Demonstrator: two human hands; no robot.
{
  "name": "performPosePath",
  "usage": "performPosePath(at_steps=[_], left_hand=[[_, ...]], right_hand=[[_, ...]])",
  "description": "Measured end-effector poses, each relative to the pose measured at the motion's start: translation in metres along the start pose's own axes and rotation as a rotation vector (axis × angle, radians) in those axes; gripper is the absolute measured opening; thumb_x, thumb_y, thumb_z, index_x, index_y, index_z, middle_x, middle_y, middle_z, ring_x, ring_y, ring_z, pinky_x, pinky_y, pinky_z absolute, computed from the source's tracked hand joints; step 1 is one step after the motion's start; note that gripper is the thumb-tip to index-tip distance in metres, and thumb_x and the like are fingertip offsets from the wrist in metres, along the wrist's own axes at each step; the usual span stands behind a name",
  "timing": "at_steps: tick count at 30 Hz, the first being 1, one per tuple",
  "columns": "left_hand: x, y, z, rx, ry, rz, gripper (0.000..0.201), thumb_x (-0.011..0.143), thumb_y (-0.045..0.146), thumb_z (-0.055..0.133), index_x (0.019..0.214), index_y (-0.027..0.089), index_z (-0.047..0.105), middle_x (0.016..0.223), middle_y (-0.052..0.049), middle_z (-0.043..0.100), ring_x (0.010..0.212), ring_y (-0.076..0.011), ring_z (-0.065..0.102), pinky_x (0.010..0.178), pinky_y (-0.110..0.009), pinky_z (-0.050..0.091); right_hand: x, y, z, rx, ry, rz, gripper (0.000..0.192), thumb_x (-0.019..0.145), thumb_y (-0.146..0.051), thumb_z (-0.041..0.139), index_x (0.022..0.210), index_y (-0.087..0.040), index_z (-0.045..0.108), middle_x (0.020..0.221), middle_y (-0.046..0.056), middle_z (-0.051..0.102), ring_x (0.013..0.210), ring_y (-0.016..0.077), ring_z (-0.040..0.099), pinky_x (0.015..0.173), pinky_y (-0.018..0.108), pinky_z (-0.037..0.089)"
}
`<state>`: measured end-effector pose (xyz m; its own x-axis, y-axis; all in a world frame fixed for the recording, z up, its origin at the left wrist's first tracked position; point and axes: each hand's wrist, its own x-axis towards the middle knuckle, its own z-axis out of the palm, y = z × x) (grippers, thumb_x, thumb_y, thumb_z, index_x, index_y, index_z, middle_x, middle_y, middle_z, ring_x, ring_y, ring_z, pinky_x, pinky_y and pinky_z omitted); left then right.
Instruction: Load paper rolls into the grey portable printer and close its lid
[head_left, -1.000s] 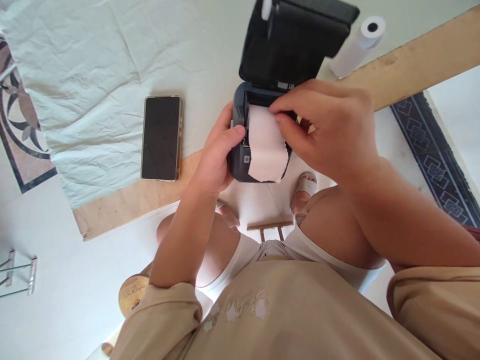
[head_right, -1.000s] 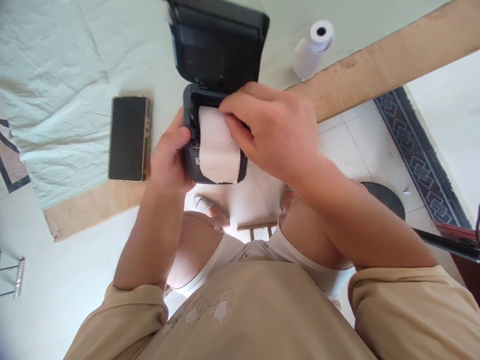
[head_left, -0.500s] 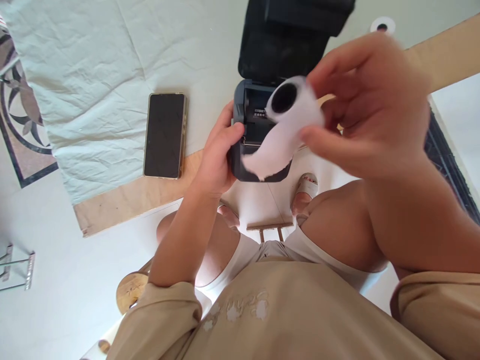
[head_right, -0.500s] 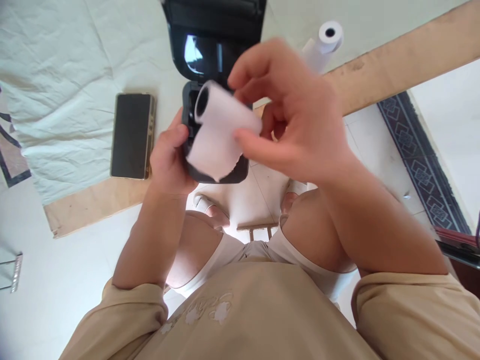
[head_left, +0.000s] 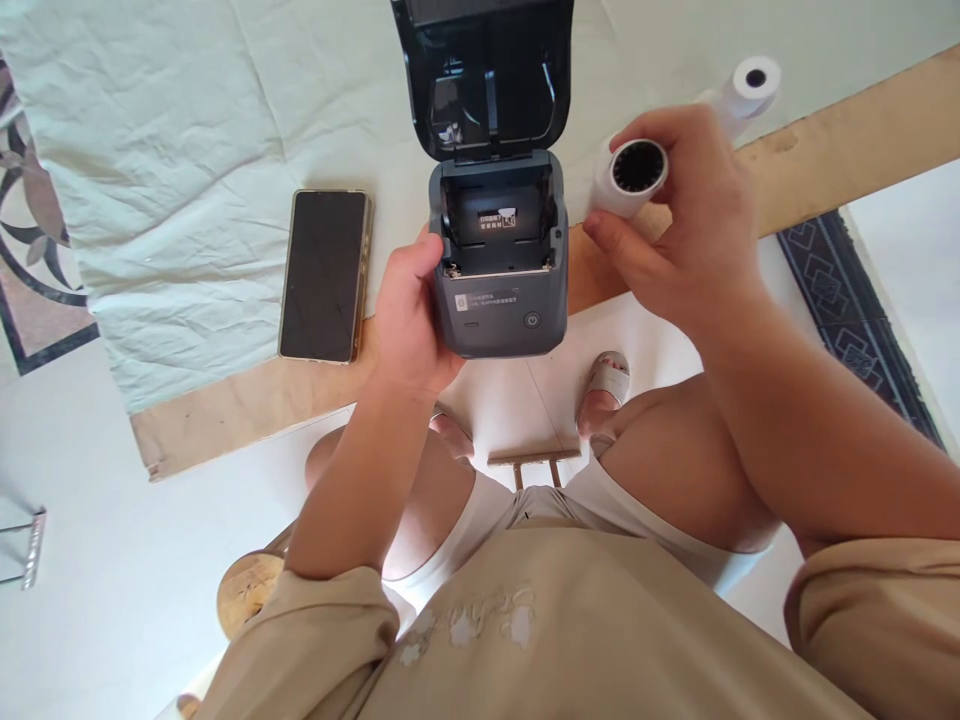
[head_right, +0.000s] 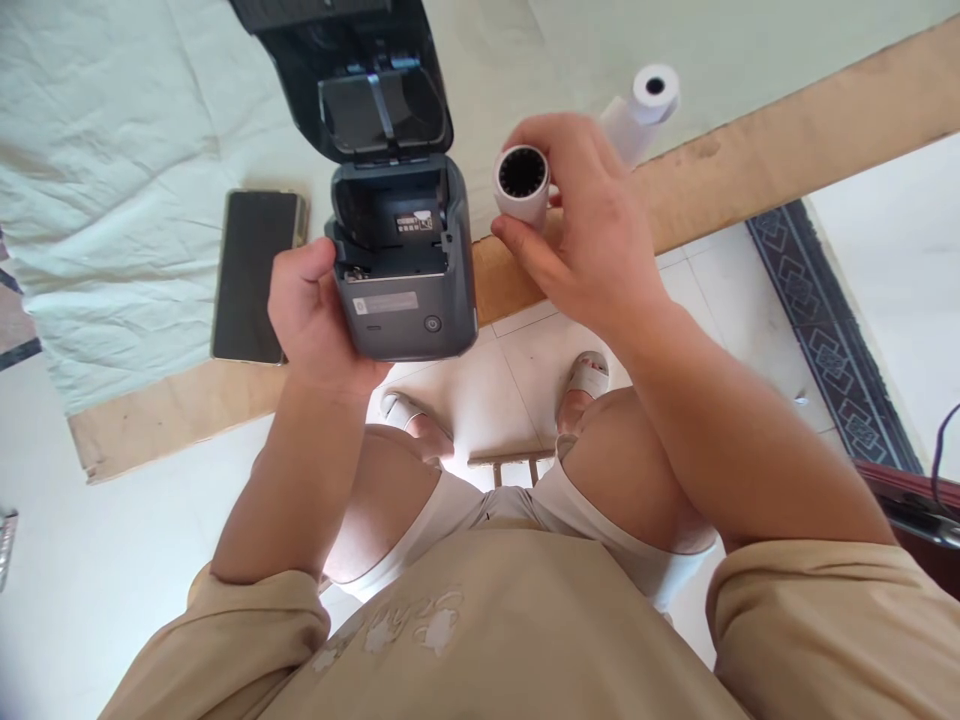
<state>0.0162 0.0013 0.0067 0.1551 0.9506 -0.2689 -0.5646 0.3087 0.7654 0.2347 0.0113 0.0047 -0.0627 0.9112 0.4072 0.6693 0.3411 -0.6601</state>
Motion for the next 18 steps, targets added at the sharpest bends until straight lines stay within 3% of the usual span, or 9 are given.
performPosePath(at_steps=[3, 6, 9, 11, 14, 18], left_hand=[[0.0, -0.003, -0.001, -0.007, -0.005, 0.038, 0.03, 0.098, 0.045, 0.051, 0.089, 0.023, 0.069, 0.093, -0.003, 0.075, 0.122, -0.0277, 0.073, 0.09, -0.036, 0.066], [0.0, -0.005, -0.001, -0.033, -0.028, 0.054, 0.024, 0.096, 0.04, 0.053, 0.087, 0.023, 0.067, 0.093, -0.003, 0.075, 0.124, -0.0289, 0.072, 0.092, -0.038, 0.066], [-0.002, -0.004, -0.001, -0.046, -0.095, 0.046, 0.018, 0.092, 0.037, 0.058, 0.088, 0.022, 0.068, 0.093, -0.005, 0.077, 0.126, -0.0312, 0.07, 0.096, -0.04, 0.065], [-0.002, -0.004, -0.001, -0.056, -0.126, 0.035, 0.018, 0.093, 0.036, 0.057, 0.092, 0.022, 0.068, 0.092, -0.006, 0.076, 0.127, -0.0314, 0.069, 0.098, -0.041, 0.064], [0.0, -0.003, -0.002, -0.056, -0.111, 0.019, 0.019, 0.095, 0.034, 0.053, 0.091, 0.021, 0.067, 0.091, -0.005, 0.073, 0.128, -0.0298, 0.07, 0.098, -0.041, 0.064], [0.001, -0.003, -0.002, -0.03, -0.072, 0.039, 0.021, 0.093, 0.037, 0.054, 0.081, 0.022, 0.063, 0.081, -0.003, 0.068, 0.127, -0.0275, 0.072, 0.094, -0.035, 0.064]], right_hand=[[0.001, 0.006, 0.004, -0.117, -0.055, 0.063, 0.044, 0.077, -0.028, 0.075, 0.119, -0.03, 0.063, 0.104, 0.003, 0.074, 0.089, 0.0252, 0.066, 0.083, 0.044, 0.055], [0.001, 0.006, 0.0, -0.138, -0.051, 0.036, 0.053, 0.077, -0.029, 0.076, 0.128, -0.027, 0.062, 0.11, 0.007, 0.076, 0.095, 0.0279, 0.07, 0.086, 0.046, 0.056], [0.001, 0.004, -0.017, -0.183, 0.178, -0.156, 0.04, 0.091, -0.036, 0.065, 0.128, -0.022, 0.067, 0.12, 0.011, 0.074, 0.108, 0.0297, 0.071, 0.095, 0.048, 0.055], [0.005, 0.008, -0.028, -0.321, 0.304, -0.197, 0.041, 0.098, -0.04, 0.056, 0.131, -0.018, 0.068, 0.127, 0.015, 0.07, 0.121, 0.0326, 0.067, 0.105, 0.051, 0.051], [0.014, 0.025, -0.031, -0.419, 0.243, -0.014, 0.056, 0.088, -0.029, 0.068, 0.141, -0.012, 0.065, 0.144, 0.023, 0.059, 0.139, 0.0383, 0.056, 0.116, 0.054, 0.044], [0.024, 0.042, -0.018, -0.355, 0.147, 0.29, 0.063, 0.073, -0.012, 0.074, 0.135, -0.021, 0.069, 0.133, 0.02, 0.062, 0.119, 0.0334, 0.063, 0.108, 0.05, 0.049]])
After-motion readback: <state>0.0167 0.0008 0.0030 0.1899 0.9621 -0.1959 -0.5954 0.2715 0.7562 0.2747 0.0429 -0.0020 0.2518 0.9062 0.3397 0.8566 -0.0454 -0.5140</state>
